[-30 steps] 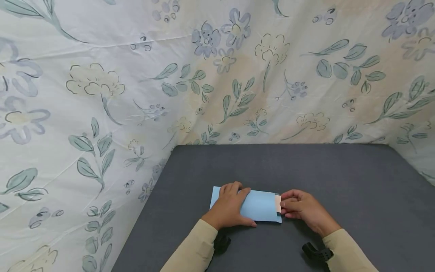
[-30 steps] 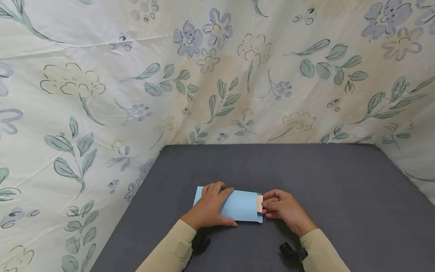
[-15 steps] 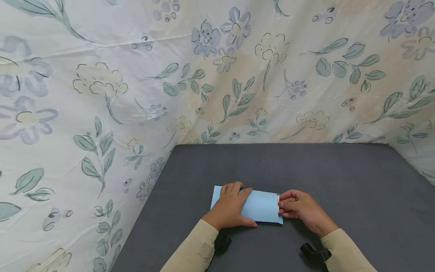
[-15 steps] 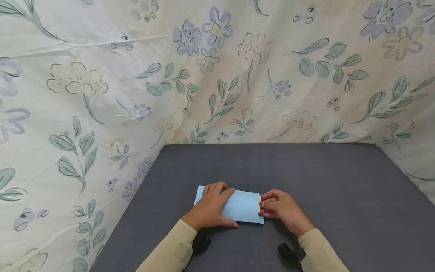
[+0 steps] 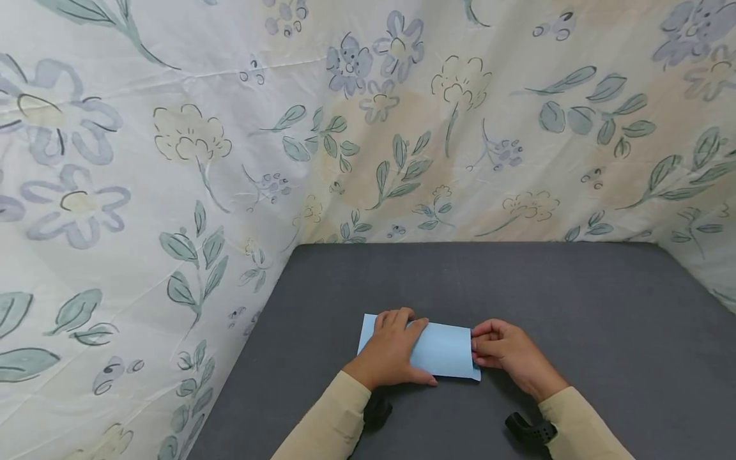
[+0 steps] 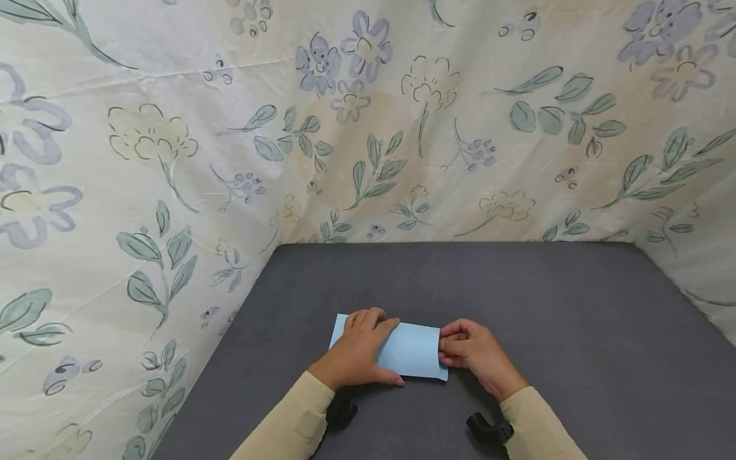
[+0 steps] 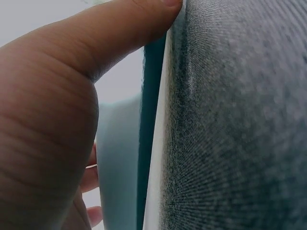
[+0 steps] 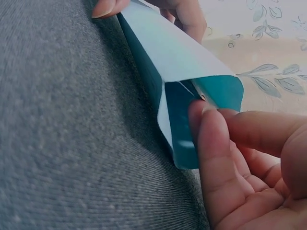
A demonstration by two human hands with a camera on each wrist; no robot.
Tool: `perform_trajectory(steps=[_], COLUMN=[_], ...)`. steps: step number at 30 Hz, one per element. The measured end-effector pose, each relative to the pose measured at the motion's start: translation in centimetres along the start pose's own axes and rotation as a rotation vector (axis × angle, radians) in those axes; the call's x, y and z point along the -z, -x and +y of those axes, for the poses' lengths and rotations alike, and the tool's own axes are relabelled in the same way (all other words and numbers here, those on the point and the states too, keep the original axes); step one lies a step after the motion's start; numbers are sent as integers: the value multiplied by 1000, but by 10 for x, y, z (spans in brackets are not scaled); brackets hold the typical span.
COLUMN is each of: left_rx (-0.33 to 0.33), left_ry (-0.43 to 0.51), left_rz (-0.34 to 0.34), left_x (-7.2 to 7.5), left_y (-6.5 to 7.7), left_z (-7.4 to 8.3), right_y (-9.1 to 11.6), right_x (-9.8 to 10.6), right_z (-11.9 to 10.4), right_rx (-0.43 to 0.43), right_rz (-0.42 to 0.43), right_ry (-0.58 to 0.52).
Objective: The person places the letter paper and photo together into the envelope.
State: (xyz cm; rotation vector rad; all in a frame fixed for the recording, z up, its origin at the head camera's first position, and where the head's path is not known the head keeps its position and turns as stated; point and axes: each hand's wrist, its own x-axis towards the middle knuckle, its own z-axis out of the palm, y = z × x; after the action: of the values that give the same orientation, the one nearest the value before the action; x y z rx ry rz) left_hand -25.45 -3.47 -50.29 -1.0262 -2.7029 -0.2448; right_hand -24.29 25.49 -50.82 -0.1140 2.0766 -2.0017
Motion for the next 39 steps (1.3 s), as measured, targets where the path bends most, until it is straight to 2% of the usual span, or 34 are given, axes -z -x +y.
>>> perform_trajectory(steps=[6,12,18,25,31,39], left_rx=[-1,21,77,159,207,253], left_ry=[7,19,67,170,239,284], left_rz=[-12,-15,15,22,-18,-107], left_x=[1,4,8,10,8,0], left_y=[2,5,11,18,24,27], left_z=[0,-4,-18,-36,-47,-53], right_y=[2,5,8,12,17,21], right_x=[-6,-7,-7,-2,1,-1], right_z=[-1,-2,-4,-5,-2,-4], right_rx=[19,17,21,37,78,55], right_rz=[54,60,103,225,275,281], right_ry=[-19,-27,-5,51,72,54])
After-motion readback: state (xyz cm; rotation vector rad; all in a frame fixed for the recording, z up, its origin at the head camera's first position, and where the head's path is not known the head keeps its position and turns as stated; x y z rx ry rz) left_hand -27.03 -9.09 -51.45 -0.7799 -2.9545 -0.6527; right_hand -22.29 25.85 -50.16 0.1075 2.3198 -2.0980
